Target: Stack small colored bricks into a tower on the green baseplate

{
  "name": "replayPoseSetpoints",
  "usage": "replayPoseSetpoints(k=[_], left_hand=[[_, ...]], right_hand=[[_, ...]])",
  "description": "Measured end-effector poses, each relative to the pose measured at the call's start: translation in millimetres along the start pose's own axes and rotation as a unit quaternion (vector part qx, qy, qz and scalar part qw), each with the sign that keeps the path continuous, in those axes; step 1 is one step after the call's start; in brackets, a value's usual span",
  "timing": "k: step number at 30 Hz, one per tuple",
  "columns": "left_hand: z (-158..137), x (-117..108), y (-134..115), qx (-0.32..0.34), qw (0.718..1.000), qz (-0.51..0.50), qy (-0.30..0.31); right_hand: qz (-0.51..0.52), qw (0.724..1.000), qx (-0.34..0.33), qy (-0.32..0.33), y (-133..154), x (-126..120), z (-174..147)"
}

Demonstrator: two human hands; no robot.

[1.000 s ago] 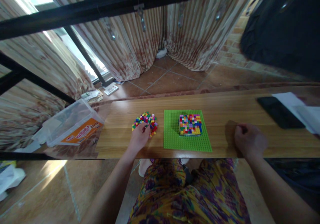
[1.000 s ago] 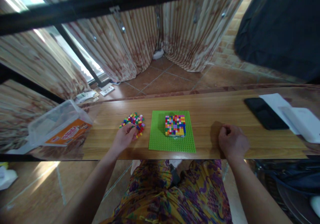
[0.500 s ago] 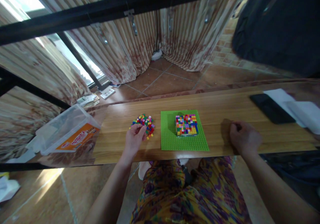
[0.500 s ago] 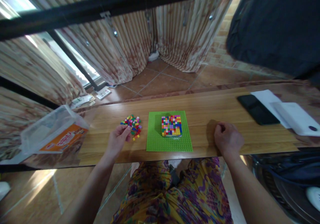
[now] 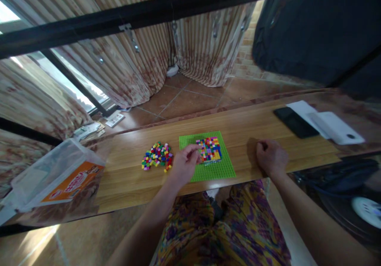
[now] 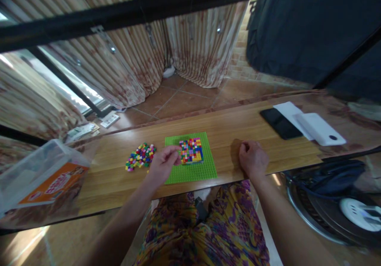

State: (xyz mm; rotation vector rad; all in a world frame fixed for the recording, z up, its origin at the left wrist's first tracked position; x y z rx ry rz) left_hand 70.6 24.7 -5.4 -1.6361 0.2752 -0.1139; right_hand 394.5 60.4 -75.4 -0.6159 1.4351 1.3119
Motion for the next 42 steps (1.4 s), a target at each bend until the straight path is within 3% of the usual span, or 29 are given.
replayPoseSetpoints(k=[7, 17, 28, 37, 42], left_hand=[[15, 16, -13, 0.035, 0.968, 0.249, 0.024], [32, 23, -32, -0.032, 0.895, 0.443, 0.040], [35, 31, -34, -0.101, 0.856, 0.508, 0.011], [40, 32, -31, -0.093, 0.880, 0.464, 0.043], [40, 29, -32, -0.079, 0.876, 0.474, 0.052]], right_hand=[[0.011, 1.000, 0.001, -0.002, 1, 0, 0], [0.032, 0.999, 0.000, 0.006, 3, -1, 0], [0.020, 1.000, 0.012, 0.009, 4, -1, 0], [0.026, 1.000, 0.006, 0.006, 3, -1, 0], [0.021, 1.000, 0.013, 0.012, 4, -2, 0]])
Point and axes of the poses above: each hand's wrist, its own z-axis towards the middle knuckle, its own x-axis out of the palm, y = z × x, the point moved 3 cm from there along z, towards the middle knuckle, and after that the axes turned 11 degrees about y, right-handed, at the moved point
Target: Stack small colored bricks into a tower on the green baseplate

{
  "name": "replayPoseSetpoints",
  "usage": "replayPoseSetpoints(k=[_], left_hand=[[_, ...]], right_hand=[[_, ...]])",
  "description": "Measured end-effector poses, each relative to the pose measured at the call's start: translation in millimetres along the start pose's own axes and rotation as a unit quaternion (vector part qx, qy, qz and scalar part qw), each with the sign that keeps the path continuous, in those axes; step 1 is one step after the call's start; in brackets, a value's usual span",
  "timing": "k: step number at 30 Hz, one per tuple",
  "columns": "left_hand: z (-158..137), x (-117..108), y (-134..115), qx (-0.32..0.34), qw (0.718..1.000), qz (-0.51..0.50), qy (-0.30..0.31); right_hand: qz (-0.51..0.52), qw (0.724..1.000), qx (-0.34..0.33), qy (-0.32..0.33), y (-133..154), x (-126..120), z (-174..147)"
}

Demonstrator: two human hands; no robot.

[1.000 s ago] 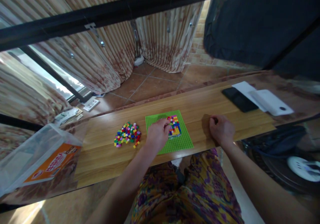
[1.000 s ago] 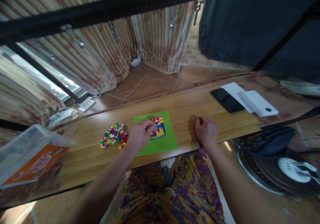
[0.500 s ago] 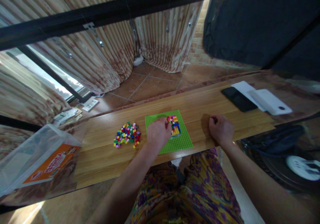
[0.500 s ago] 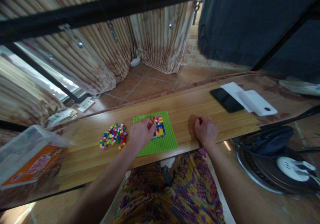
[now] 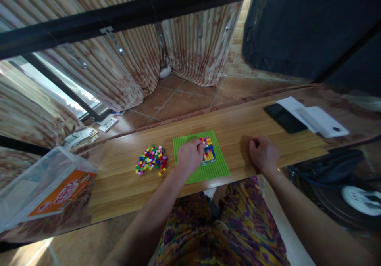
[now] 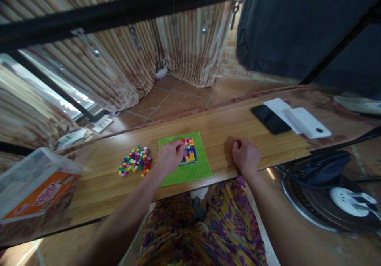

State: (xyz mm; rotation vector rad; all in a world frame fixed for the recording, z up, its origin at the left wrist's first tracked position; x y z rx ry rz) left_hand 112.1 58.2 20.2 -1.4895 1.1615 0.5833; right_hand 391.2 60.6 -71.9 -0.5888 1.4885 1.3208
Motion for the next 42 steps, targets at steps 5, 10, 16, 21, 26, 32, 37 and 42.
replayPoseSetpoints(k=[5, 10, 16, 21, 26, 32, 37, 42], left_hand=[[1, 2, 2, 0.005, 1.000, -0.006, -0.009], [1, 2, 2, -0.002, 1.000, -0.025, -0.017], [5, 3, 2, -0.028, 0.999, -0.037, -0.020], [8, 1, 2, -0.040, 0.998, -0.055, -0.015], [10, 0, 2, -0.063, 0.996, -0.055, -0.019], [12, 3, 3, -0.055, 0.995, -0.077, -0.020], [6, 8, 6, -0.036, 0.993, -0.101, -0.047], [-14, 8, 24, 0.019, 0.980, -0.183, -0.076]], right_hand=[[-0.001, 1.000, -0.001, -0.001, 1, -1, 0], [0.007, 1.000, -0.011, -0.005, 0, -1, 0], [0.004, 1.000, -0.010, -0.003, -1, 0, 0], [-0.001, 1.000, -0.011, -0.005, -2, 1, 0], [-0.005, 1.000, -0.003, 0.005, -2, 1, 0], [-0.009, 1.000, -0.002, 0.008, -2, 0, 0], [-0.009, 1.000, -0.013, -0.004, -3, 1, 0], [-0.019, 1.000, -0.013, -0.003, -2, 1, 0]])
Point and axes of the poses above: each hand's wrist, its own z-axis towards the middle knuckle, its own x-axis out of the palm, y = z × x, the point moved 3 cm from there along z, towards the middle knuckle, and after that the axes turned 11 degrees about y, right-handed, at the moved point
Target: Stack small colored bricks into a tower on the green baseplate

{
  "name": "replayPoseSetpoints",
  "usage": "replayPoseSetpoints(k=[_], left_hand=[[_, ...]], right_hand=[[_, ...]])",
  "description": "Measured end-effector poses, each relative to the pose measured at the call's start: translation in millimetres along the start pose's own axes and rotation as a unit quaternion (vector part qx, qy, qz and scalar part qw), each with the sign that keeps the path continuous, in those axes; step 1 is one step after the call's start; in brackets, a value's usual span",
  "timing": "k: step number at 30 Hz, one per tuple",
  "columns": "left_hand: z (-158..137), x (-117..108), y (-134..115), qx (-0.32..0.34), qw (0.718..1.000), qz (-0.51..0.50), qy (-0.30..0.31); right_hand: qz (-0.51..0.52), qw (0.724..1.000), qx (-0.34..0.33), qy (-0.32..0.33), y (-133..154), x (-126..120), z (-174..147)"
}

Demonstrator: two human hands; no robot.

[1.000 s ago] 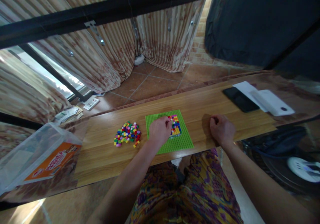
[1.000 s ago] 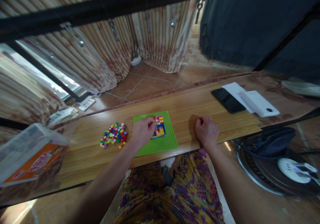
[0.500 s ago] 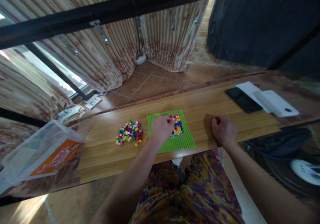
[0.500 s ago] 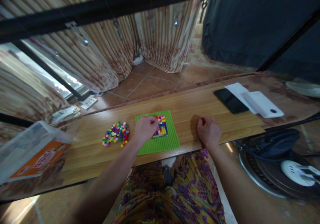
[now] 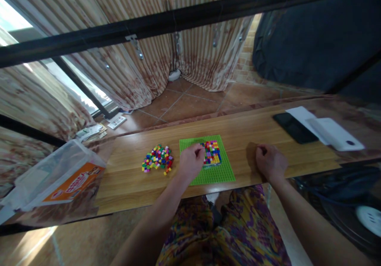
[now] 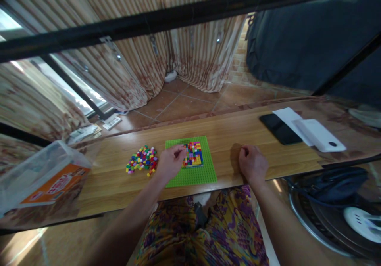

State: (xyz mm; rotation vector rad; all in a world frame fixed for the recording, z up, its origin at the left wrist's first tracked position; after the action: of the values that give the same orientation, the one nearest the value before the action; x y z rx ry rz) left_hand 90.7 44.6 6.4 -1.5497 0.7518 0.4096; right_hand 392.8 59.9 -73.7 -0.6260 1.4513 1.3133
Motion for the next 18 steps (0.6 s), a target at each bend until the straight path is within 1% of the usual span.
replayPoseSetpoints(k=[3, 5, 9, 12, 15, 18], left_hand=[[-19, -16, 24, -0.001, 0.999, -0.026, -0.040], [-33, -29, 46, -0.014, 0.997, -0.024, -0.068], [-63, -57, 95, -0.067, 0.990, -0.019, -0.126], [-85, -76, 124, -0.111, 0.979, 0.010, -0.168], [-98, -87, 140, -0.142, 0.968, 0.056, -0.198], [-101, -89, 143, -0.146, 0.966, 0.084, -0.196]], right_hand=[[-0.004, 1.000, -0.005, -0.004, 0, 0, 0], [-0.008, 1.000, -0.003, -0.005, -1, 0, 0], [-0.007, 1.000, 0.003, 0.003, -3, 0, 0], [-0.018, 1.000, 0.010, 0.008, -7, 1, 1], [-0.025, 0.999, 0.019, 0.025, -14, 6, 3], [-0.026, 0.999, 0.021, 0.017, -20, 9, 6]])
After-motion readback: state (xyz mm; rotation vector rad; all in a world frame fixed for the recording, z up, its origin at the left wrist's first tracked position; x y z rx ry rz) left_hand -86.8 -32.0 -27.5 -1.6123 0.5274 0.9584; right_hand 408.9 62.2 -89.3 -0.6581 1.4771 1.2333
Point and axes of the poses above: each hand's wrist, its own z-axis towards the middle knuckle, its own x-axis out of the palm, y = z × x, the point moved 3 cm from there along z, towards the middle knuckle, and after that the axes turned 11 degrees about y, right-handed, at the moved point
